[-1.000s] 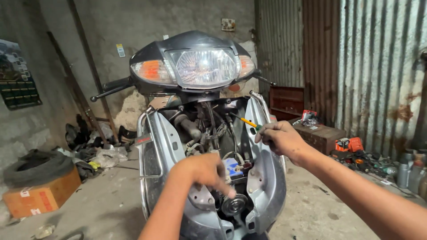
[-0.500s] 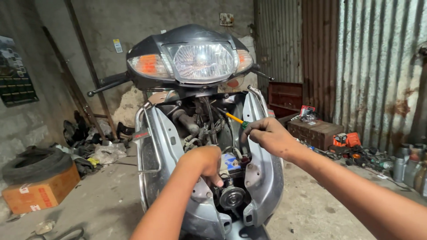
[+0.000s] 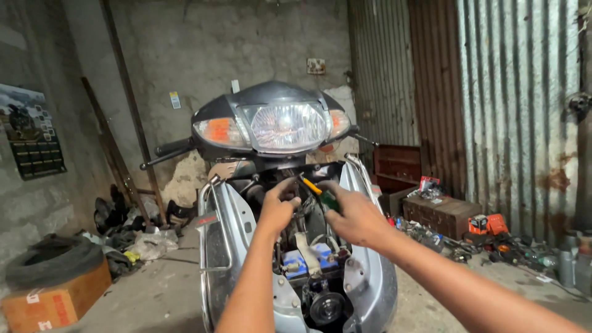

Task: Repair or adjust the front panel and wiring of a scooter using a screwdriver.

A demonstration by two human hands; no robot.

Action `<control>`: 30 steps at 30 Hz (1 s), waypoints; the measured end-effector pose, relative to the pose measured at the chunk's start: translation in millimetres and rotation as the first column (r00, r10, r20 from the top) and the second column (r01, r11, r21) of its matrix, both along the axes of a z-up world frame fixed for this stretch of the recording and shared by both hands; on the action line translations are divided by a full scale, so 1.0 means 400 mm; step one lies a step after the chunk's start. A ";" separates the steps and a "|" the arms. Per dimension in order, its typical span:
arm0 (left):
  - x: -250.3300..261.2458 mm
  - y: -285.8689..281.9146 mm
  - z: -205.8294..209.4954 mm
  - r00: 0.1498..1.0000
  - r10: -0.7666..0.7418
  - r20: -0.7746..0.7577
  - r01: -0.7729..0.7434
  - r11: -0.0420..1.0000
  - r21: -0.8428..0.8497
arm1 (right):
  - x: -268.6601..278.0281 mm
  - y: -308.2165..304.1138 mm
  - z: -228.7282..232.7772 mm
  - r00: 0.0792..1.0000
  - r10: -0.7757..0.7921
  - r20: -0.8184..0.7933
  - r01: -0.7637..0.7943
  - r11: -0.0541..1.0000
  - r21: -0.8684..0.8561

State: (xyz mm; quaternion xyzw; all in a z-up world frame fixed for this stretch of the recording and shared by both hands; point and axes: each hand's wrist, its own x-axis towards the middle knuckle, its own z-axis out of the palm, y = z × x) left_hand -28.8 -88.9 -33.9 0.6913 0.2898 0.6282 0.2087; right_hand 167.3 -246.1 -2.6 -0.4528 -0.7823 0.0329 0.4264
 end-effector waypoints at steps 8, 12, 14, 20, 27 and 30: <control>0.016 -0.098 0.054 0.989 -0.058 0.136 0.085 0.975 -0.205 | -0.031 0.051 0.002 0.963 -0.226 0.148 0.189 0.955 0.230; 0.001 -0.059 0.028 0.987 -0.080 0.140 0.107 0.975 -0.197 | -0.048 0.071 0.002 0.968 -0.205 0.146 0.166 0.956 0.241; 0.000 -0.056 0.026 0.985 -0.102 0.141 0.127 0.975 -0.184 | -0.055 0.081 0.000 0.963 -0.214 0.166 0.157 0.940 0.304; -0.003 -0.073 0.033 0.982 -0.124 0.144 0.151 0.969 -0.197 | -0.073 0.076 -0.010 0.965 -0.212 0.154 0.164 0.947 0.277; -0.014 -0.051 0.022 0.983 -0.120 0.138 0.146 0.970 -0.193 | -0.079 0.068 -0.009 0.992 -0.112 0.053 0.091 0.947 0.308; -0.013 -0.056 0.023 0.984 -0.132 0.119 0.151 0.973 -0.177 | -0.086 0.051 -0.004 0.996 -0.082 -0.019 0.084 0.968 0.238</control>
